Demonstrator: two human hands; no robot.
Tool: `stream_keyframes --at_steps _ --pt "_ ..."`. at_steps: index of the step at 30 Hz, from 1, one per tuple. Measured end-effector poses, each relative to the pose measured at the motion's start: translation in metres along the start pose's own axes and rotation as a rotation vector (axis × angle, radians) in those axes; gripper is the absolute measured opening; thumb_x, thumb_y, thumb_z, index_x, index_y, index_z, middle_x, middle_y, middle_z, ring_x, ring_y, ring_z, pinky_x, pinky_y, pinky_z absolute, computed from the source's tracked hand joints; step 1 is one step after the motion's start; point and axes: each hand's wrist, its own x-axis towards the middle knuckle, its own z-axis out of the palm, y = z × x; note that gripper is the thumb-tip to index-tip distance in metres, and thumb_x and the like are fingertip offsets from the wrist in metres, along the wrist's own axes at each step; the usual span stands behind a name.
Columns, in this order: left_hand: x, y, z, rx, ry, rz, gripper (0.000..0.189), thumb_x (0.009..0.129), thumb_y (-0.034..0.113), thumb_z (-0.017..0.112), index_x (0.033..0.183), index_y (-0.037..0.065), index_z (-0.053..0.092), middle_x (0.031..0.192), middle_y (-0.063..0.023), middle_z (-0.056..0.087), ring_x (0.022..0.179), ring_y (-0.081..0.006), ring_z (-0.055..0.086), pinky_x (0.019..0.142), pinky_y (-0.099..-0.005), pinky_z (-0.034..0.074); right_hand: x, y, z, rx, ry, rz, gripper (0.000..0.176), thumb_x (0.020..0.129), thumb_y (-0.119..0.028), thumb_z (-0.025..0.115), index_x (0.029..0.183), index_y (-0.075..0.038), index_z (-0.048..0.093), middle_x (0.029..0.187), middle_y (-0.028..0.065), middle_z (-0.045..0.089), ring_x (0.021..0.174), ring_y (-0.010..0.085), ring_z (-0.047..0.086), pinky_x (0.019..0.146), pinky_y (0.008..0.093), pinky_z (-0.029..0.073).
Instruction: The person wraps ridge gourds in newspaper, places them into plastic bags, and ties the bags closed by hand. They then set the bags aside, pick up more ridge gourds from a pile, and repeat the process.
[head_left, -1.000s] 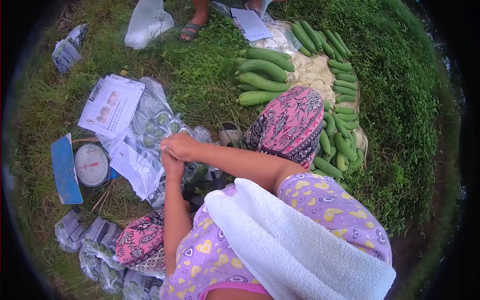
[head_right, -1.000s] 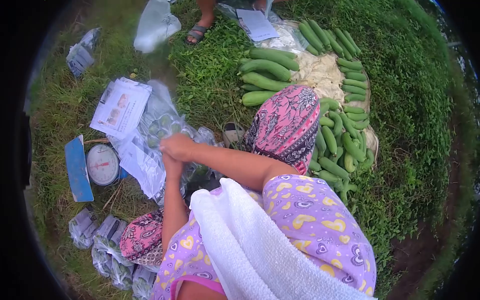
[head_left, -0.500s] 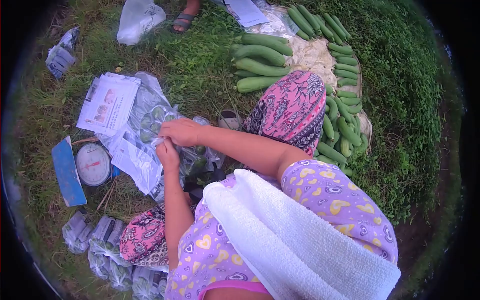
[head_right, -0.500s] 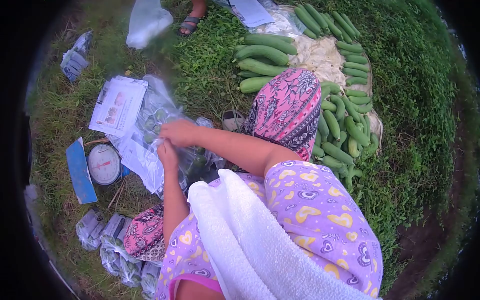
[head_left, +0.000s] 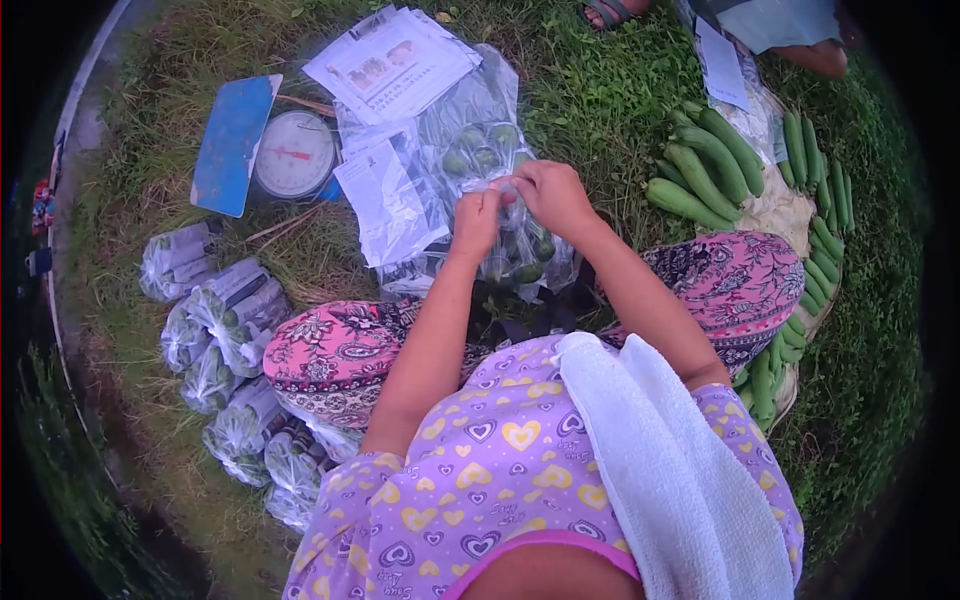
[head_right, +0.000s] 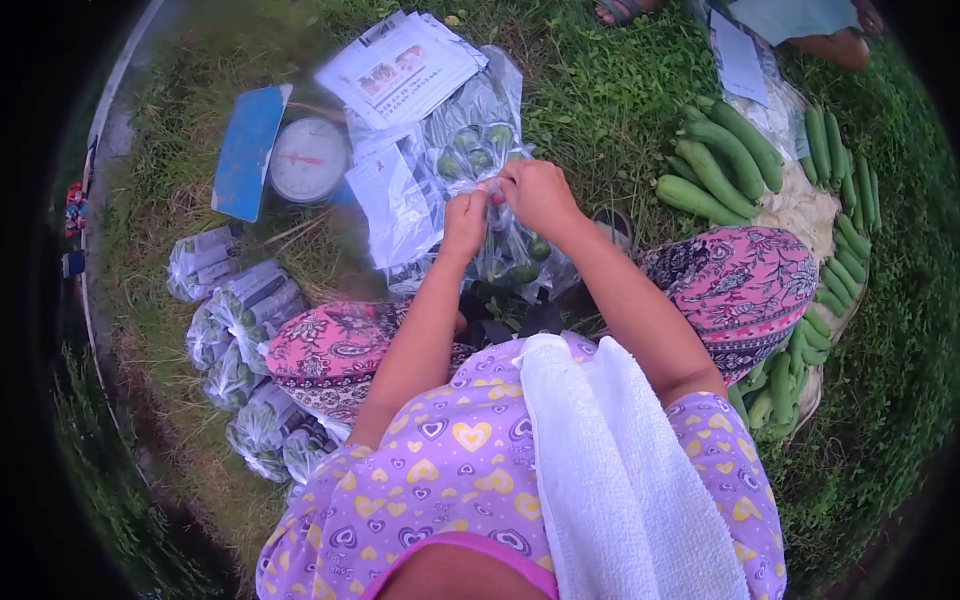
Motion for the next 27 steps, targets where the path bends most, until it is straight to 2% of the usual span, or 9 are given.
stream_keyframes --at_steps 4,5,8,10,14,16,19,22,27 --pt "-0.005 -0.005 -0.001 -0.068 -0.04 0.037 0.033 0.09 0.022 0.049 0.078 -0.003 0.068 0.09 -0.0174 0.068 0.08 -0.0243 0.063 0.073 -0.0346 0.047 -0.029 -0.003 0.008 0.233 -0.084 0.212 0.016 0.082 -0.016 0.059 0.076 -0.003 0.066 0.08 0.0149 0.063 0.072 0.0259 0.063 0.068 0.0343 0.048" --pt "-0.005 -0.006 -0.002 -0.07 -0.05 0.036 0.029 0.089 0.02 0.051 0.079 -0.002 0.068 0.09 -0.0172 0.068 0.081 -0.0257 0.063 0.073 -0.0352 0.047 -0.026 0.005 0.01 0.297 -0.131 0.19 0.015 0.082 -0.015 0.059 0.078 -0.003 0.066 0.079 0.0128 0.064 0.072 0.0224 0.062 0.067 0.0324 0.047" --pt "-0.005 -0.007 -0.006 0.278 0.16 0.35 0.023 0.086 0.019 0.059 0.074 0.0 0.065 0.077 -0.0117 0.066 0.062 -0.0214 0.056 0.062 -0.0335 0.046 -0.011 0.021 0.014 0.578 -0.227 0.207 0.013 0.083 -0.012 0.057 0.083 -0.003 0.066 0.078 0.0067 0.064 0.07 0.0135 0.058 0.065 0.0273 0.046" --pt "-0.005 -0.003 -0.014 0.424 0.121 0.389 0.016 0.082 0.018 0.063 0.078 0.003 0.067 0.08 -0.0123 0.066 0.073 -0.027 0.058 0.07 -0.0354 0.047 -0.002 0.021 0.018 0.866 -0.229 0.319 0.014 0.083 -0.01 0.056 0.087 -0.002 0.066 0.078 0.0026 0.063 0.069 0.0097 0.055 0.065 0.0251 0.045" --pt "-0.013 0.016 -0.016 0.477 0.04 0.348 0.011 0.076 0.014 0.067 0.083 0.006 0.07 0.083 -0.0139 0.066 0.086 -0.0329 0.057 0.08 -0.039 0.045 0.011 0.038 0.027 0.755 -0.353 0.287 0.016 0.081 -0.008 0.054 0.092 -0.002 0.065 0.081 0.0024 0.064 0.073 0.0102 0.057 0.068 0.0249 0.046" --pt "-0.017 0.015 -0.015 0.536 0.06 0.351 0.011 0.075 0.014 0.068 0.082 0.005 0.07 0.084 -0.0139 0.066 0.085 -0.0329 0.058 0.079 -0.0388 0.046 0.013 0.039 0.031 0.61 -0.386 0.182 0.017 0.08 -0.008 0.055 0.092 -0.005 0.066 0.083 0.0042 0.066 0.075 0.0136 0.061 0.07 0.0276 0.047" --pt "-0.019 0.007 -0.012 0.532 0.075 0.303 0.011 0.074 0.012 0.069 0.081 0.004 0.07 0.084 -0.014 0.066 0.081 -0.0326 0.061 0.075 -0.0386 0.048 0.016 0.035 0.029 0.149 -0.37 -0.087 0.019 0.076 -0.008 0.059 0.092 -0.011 0.068 0.086 0.006 0.067 0.082 0.0219 0.064 0.073 0.0345 0.049" --pt "-0.019 0.002 -0.009 0.51 0.11 0.293 0.01 0.073 0.01 0.07 0.08 0.003 0.069 0.083 -0.0142 0.067 0.075 -0.0313 0.063 0.069 -0.0371 0.049 0.016 0.035 0.03 0.063 -0.306 -0.131 0.019 0.073 -0.011 0.063 0.09 -0.016 0.069 0.088 0.0063 0.067 0.086 0.0273 0.063 0.076 0.0398 0.049" --pt "-0.018 -0.001 -0.008 0.432 0.156 0.232 0.012 0.072 0.009 0.071 0.08 0.001 0.069 0.075 -0.0139 0.067 0.065 -0.0237 0.065 0.062 -0.0319 0.05 0.018 0.033 0.023 -0.055 -0.349 -0.185 0.019 0.071 -0.015 0.067 0.09 -0.015 0.07 0.091 0.0045 0.067 0.088 0.0262 0.063 0.077 0.0396 0.049"
